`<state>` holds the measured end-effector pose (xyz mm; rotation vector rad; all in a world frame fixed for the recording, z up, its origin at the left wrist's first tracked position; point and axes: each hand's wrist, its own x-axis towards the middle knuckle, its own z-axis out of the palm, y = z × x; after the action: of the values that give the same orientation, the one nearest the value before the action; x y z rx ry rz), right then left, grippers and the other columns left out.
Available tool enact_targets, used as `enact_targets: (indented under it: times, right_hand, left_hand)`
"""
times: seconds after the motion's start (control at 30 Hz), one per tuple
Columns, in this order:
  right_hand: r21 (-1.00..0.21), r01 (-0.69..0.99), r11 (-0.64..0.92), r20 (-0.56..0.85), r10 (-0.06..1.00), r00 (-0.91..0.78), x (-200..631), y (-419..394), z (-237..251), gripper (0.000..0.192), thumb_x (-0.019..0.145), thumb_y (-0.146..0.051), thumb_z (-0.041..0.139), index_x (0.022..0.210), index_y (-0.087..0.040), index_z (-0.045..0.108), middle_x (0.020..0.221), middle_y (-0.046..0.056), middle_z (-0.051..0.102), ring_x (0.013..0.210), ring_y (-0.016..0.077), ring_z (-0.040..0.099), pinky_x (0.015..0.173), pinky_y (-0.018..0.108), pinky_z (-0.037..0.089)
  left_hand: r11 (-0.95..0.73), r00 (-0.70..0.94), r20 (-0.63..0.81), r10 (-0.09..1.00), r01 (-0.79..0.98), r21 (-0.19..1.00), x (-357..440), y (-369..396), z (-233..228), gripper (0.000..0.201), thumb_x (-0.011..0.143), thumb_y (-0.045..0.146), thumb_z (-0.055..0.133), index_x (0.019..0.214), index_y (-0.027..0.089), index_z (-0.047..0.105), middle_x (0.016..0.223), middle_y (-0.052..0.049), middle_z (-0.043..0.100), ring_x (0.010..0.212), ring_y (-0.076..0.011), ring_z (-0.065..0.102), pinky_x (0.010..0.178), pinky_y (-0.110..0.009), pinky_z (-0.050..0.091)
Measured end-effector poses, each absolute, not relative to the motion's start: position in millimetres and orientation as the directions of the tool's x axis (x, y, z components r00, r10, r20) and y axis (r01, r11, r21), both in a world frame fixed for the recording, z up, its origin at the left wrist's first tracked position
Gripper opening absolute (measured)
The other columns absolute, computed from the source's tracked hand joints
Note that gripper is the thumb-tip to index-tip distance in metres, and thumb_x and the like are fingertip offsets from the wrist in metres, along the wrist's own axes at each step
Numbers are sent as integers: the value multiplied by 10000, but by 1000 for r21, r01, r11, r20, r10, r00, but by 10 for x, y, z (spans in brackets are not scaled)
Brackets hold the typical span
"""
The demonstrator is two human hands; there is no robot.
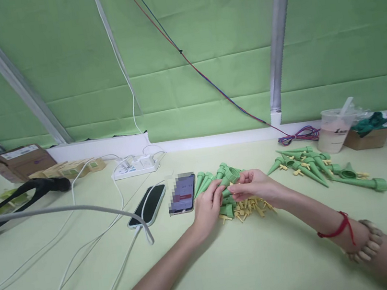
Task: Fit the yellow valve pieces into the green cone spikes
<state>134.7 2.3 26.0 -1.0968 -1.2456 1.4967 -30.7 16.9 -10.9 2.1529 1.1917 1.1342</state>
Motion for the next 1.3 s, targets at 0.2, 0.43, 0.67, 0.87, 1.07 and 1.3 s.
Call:
enact_targets:
  times: [0.2,0.43,0.67,0.87,1.07,1.3]
  right_hand:
    - [-906,278,319,333,943,3,1304,-12,161,287,588,-265,705,509,-189,439,519,-13,546,512,123,515,504,249,417]
    - [-774,428,466,468,877,-109,1300,-50,245,152,735,-312,601,648,-194,561,736,47,623,733,177,584,573,260,483]
    - [-989,-73,-131,-102,945,-310,1343,-29,360,342,682,-442,689,847,-150,624,809,54,626,773,157,616,603,270,571]
    - [-972,-89,-216,-155,881,-447,1394,-7,312,276,622,-354,755,740,-136,633,704,-3,599,660,82,594,631,195,546]
    - [-905,305,296,294,954,-54,1337,33,182,179,623,-241,694,559,-152,553,513,-23,550,485,104,536,460,203,443]
    - [-956,282,77,-13,952,-305,1442,45,297,236,701,-381,651,718,-145,651,719,39,654,575,135,608,505,224,505]
  left_hand:
    - [-510,309,407,860,466,723,-304,207,-109,304,874,400,370,945,188,576,504,44,407,472,-112,391,455,-234,286]
    - [-439,231,380,896,323,838,-287,187,-172,308,889,443,326,863,190,499,480,67,327,422,-94,327,426,-222,276]
    - [-436,264,379,887,210,875,-272,172,-135,281,889,435,337,920,191,473,467,85,315,389,-77,293,403,-207,262]
    - [-483,269,409,872,339,807,-286,108,-93,270,883,365,335,986,180,504,469,72,374,414,-99,379,442,-225,321]
    - [-387,273,304,913,341,857,-236,44,-113,322,887,441,315,1008,191,480,472,87,315,355,-83,324,388,-215,287]
    - [-298,331,241,912,134,945,-191,49,-114,324,875,500,313,930,200,423,471,105,281,298,-62,288,313,-186,275]
